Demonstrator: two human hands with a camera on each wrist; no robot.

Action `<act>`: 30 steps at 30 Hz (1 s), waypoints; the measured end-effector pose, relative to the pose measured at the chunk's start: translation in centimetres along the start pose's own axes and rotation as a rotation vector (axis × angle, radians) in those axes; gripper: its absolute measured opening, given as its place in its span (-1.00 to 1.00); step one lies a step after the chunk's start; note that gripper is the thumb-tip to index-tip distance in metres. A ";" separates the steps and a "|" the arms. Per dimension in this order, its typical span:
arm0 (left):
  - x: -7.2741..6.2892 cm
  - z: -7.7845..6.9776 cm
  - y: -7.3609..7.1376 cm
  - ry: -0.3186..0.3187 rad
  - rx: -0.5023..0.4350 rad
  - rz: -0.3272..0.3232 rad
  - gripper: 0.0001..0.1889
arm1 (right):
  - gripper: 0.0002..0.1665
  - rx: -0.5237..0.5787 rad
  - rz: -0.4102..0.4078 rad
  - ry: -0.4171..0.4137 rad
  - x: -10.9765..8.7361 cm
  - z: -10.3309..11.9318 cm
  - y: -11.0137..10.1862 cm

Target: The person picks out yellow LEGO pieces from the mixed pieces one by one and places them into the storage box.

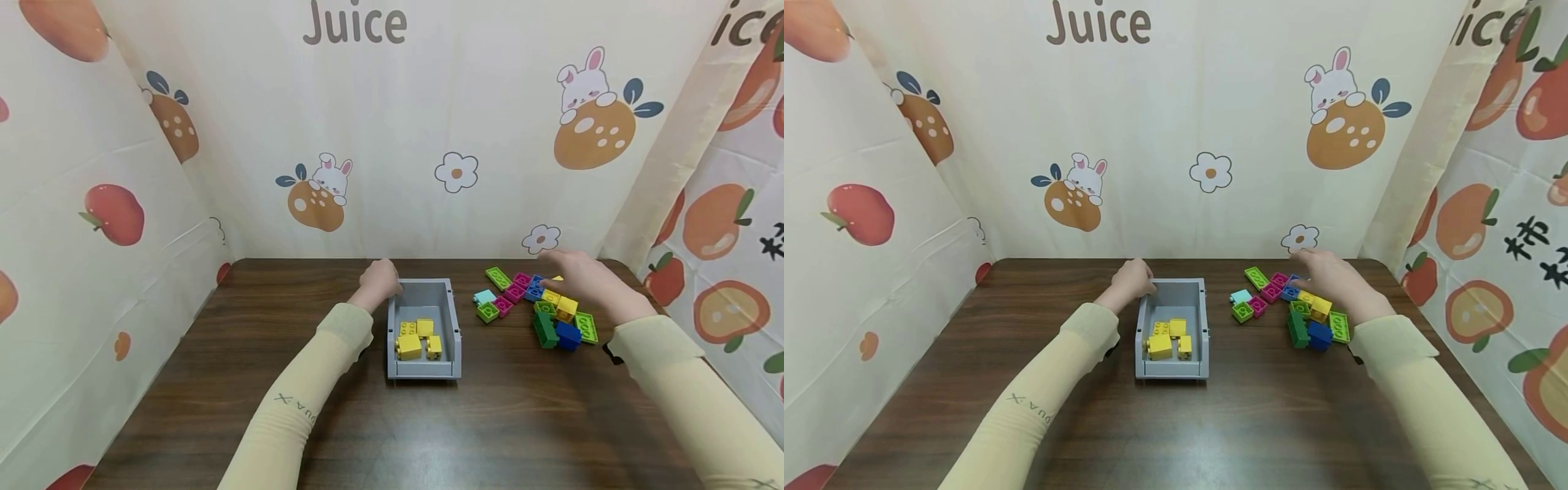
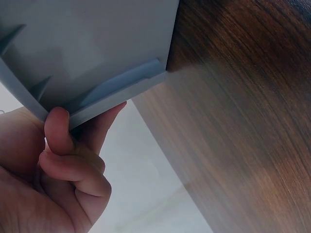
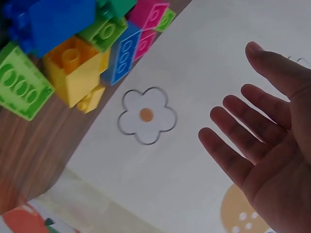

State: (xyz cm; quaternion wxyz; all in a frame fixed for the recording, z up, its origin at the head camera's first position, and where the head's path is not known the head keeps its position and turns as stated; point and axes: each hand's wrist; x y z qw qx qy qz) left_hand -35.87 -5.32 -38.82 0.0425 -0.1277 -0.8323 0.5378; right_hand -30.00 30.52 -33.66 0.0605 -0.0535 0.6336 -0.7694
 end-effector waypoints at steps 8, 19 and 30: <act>0.0 0.0 0.1 -0.001 0.002 -0.005 -0.67 | -0.33 0.018 0.015 0.056 0.7 -2.8 1.1; 0.0 0.1 0.1 0.003 0.000 -0.012 -0.67 | -0.19 0.017 0.091 0.137 1.0 -5.7 2.7; 0.2 0.1 0.1 -0.001 -0.008 0.003 -0.62 | -0.11 0.069 0.177 0.174 1.3 -7.7 5.0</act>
Point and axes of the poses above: each hand's wrist, its own x-axis towards the middle knuckle, its own y-axis out of the palm, z = x × y, and after that the axes turned 11 degrees about y, right-handed
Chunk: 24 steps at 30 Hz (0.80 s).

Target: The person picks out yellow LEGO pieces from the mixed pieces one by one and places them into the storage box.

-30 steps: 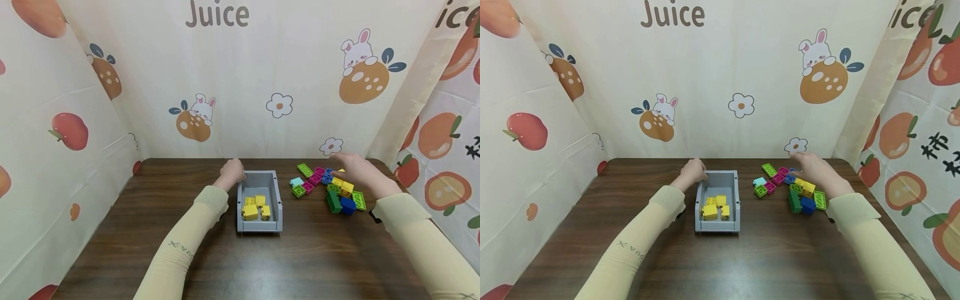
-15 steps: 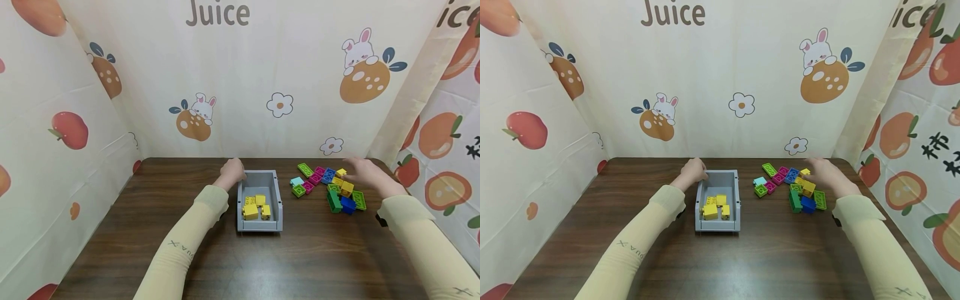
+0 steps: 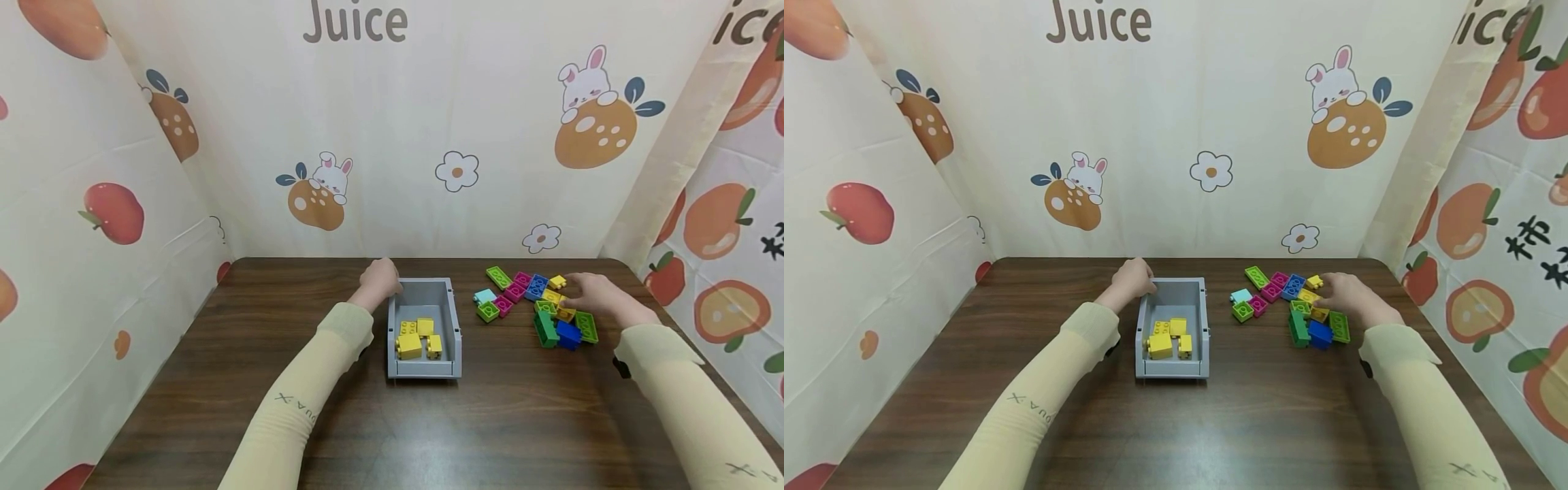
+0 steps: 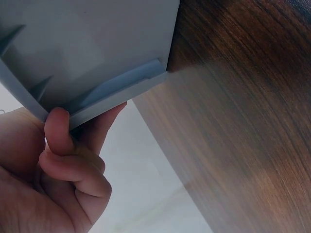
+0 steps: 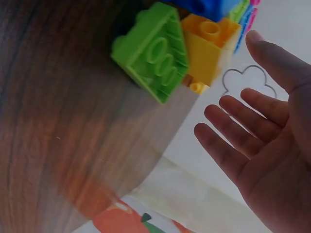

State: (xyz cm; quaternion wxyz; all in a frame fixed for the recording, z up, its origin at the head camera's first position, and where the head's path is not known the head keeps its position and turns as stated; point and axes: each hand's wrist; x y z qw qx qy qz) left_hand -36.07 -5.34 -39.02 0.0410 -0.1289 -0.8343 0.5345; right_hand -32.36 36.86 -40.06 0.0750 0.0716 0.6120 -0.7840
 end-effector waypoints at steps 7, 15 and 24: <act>-0.2 -0.1 0.0 -0.003 0.000 -0.012 -0.70 | -0.10 0.025 0.040 0.005 0.3 -0.4 0.4; -0.2 -0.1 0.0 -0.002 0.001 -0.011 -0.77 | -0.22 0.029 0.071 0.002 -0.1 -0.2 0.5; -0.2 -0.1 0.0 -0.001 -0.007 -0.011 -0.73 | -0.22 0.029 0.075 -0.002 -0.3 -0.1 0.9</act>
Point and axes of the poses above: each hand's wrist, its own x-axis towards the middle knuckle, its own y-axis out of the palm, z = x × y, and after that the axes turned 11 degrees about y, right-handed
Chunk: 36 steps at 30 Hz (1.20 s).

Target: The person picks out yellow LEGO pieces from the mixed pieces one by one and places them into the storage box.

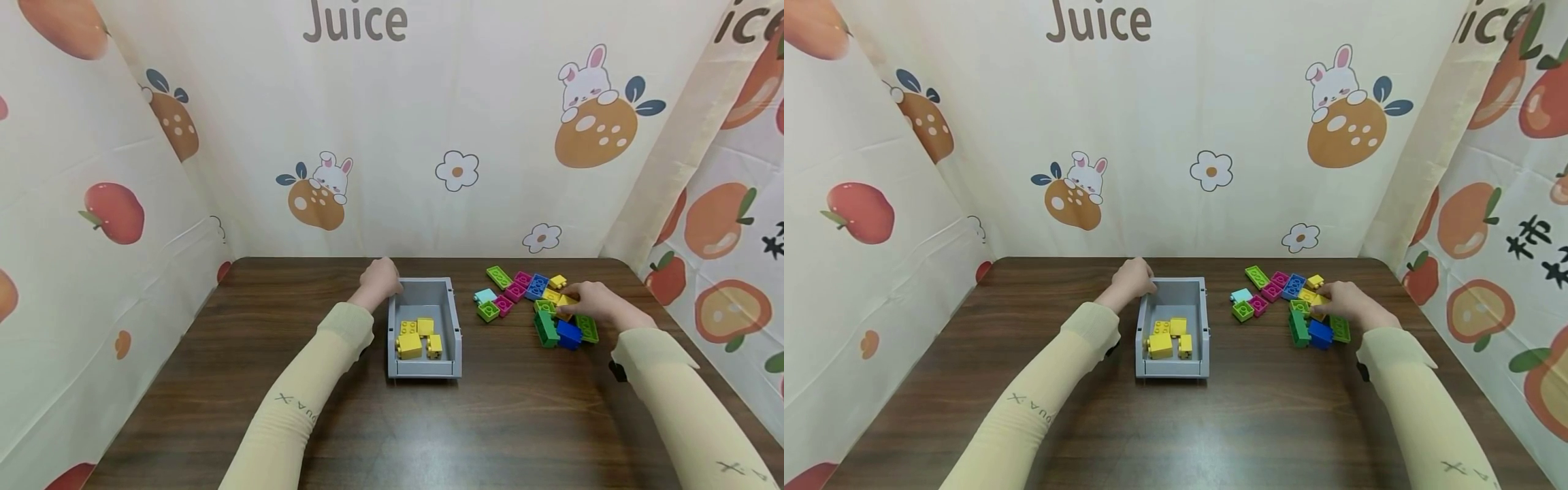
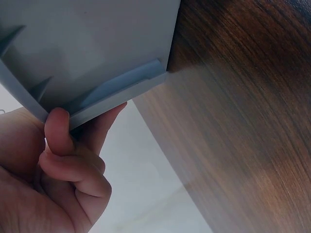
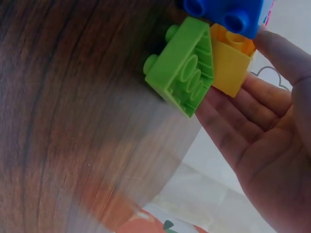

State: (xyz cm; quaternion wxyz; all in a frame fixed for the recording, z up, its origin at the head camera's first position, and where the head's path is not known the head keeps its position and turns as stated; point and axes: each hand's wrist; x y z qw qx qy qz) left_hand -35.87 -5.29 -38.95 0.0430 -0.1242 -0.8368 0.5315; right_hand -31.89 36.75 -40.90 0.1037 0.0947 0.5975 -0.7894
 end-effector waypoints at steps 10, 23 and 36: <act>0.1 -0.1 -0.2 -0.004 0.006 0.006 -0.73 | -0.25 -0.008 -0.002 -0.011 0.3 -0.2 -0.2; 0.1 -0.1 0.0 -0.003 0.024 -0.001 -0.76 | -0.20 -0.044 -0.016 0.012 0.4 -0.1 -0.9; 0.1 -0.1 -0.1 -0.007 0.010 0.016 -0.62 | -0.28 -0.092 -0.017 -0.026 -0.1 1.2 -2.3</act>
Point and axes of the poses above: each hand's wrist, its own x-axis towards the middle knuckle, its own y-axis out of the palm, z = x × y, and after that the axes turned 11 degrees about y, right-handed
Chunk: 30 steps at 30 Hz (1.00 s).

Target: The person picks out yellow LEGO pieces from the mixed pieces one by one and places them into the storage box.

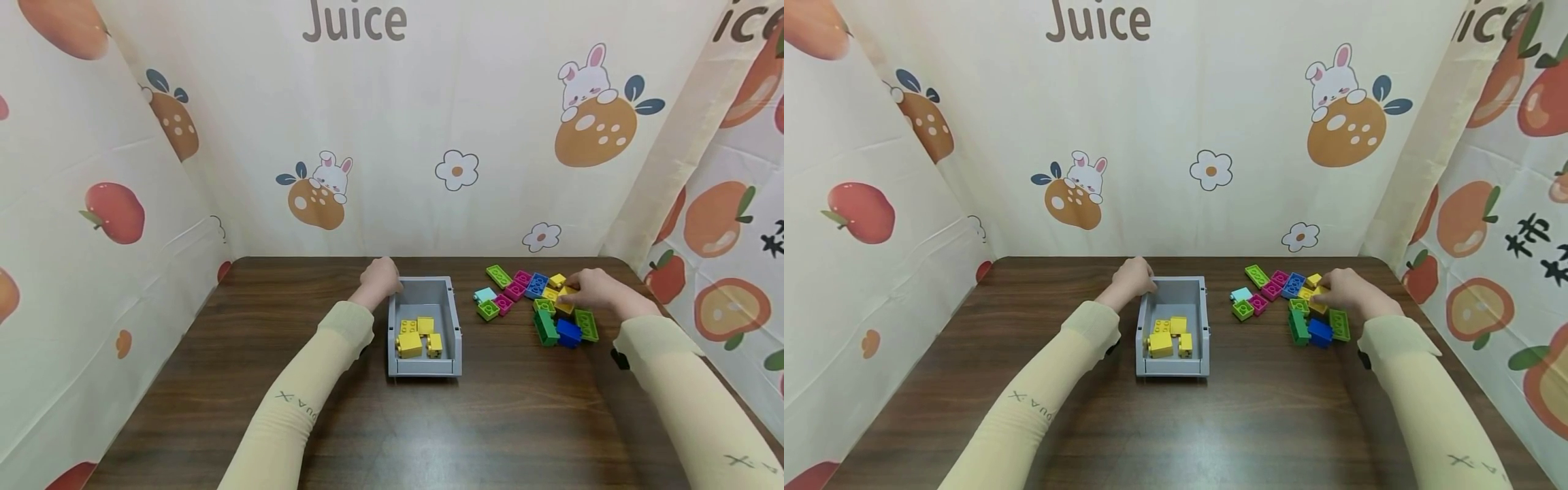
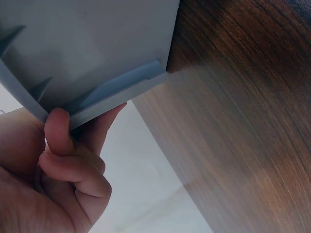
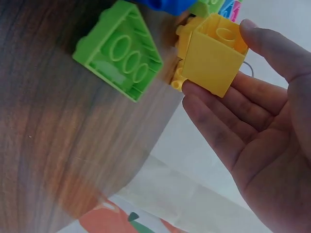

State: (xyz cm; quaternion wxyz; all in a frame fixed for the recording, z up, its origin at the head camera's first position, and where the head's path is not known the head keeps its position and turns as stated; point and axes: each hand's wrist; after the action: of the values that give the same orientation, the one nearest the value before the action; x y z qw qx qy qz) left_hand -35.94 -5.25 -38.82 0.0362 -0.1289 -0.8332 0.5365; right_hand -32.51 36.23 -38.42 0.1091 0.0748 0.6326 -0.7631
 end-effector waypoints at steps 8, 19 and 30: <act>0.0 0.0 0.1 0.004 0.005 -0.001 -0.63 | -0.32 0.022 -0.011 0.000 -0.1 0.6 -0.6; 0.0 0.0 0.1 -0.007 0.013 -0.006 -0.67 | -0.40 0.043 -0.048 -0.036 -0.4 2.1 -1.7; -0.1 -0.1 0.2 -0.008 0.012 -0.012 -0.71 | -0.50 0.041 -0.047 -0.095 -1.0 4.6 -2.9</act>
State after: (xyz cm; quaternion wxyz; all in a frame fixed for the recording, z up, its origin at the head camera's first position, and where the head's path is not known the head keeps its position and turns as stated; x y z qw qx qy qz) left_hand -35.83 -5.10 -38.90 0.0367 -0.1216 -0.8310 0.5416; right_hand -32.17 32.27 -34.59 0.1196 0.0259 0.6126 -0.7808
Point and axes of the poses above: each hand's wrist, its own x-axis towards the middle knuckle, its own y-axis out of the palm, z = x × y, and after that the axes turned 11 degrees about y, right-handed
